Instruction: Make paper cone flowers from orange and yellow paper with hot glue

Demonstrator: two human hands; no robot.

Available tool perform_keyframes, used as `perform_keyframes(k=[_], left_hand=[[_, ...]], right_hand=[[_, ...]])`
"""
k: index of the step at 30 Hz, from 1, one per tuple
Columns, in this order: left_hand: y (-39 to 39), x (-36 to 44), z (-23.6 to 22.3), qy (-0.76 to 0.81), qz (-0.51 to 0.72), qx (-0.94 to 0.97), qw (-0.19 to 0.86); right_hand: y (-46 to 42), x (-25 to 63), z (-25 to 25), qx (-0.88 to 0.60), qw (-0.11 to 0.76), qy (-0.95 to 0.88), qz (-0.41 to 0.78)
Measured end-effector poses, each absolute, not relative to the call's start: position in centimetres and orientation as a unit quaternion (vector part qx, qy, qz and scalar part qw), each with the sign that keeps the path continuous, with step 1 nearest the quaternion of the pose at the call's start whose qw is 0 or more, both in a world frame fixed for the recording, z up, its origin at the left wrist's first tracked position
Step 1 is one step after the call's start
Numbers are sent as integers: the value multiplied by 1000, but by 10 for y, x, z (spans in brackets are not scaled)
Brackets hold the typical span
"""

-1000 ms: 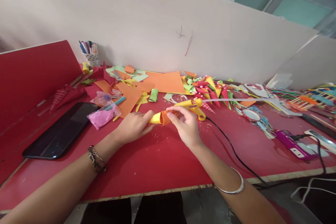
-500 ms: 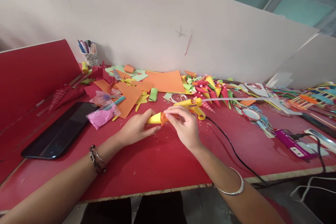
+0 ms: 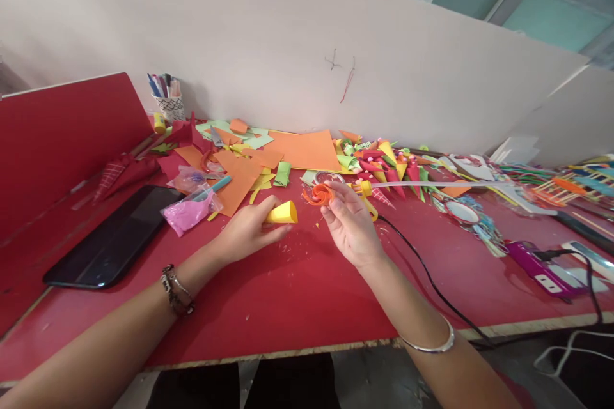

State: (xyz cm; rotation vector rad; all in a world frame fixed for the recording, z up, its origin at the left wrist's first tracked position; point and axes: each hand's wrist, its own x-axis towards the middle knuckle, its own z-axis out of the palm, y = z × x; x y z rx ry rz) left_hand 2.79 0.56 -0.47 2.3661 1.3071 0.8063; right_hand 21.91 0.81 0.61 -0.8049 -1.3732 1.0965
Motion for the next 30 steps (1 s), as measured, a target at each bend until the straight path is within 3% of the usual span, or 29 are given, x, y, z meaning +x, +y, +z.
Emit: perform_keyframes(k=[8, 21, 30], left_hand=[[2, 31, 0, 445, 362, 800, 179], [3, 30, -5, 438, 364, 808, 151], [1, 32, -3, 417, 382, 810, 155]], right_hand=[[8, 216, 0, -324, 550, -587, 498], [3, 213, 5, -267, 544, -486, 630], [2, 210, 3, -252, 547, -476, 640]])
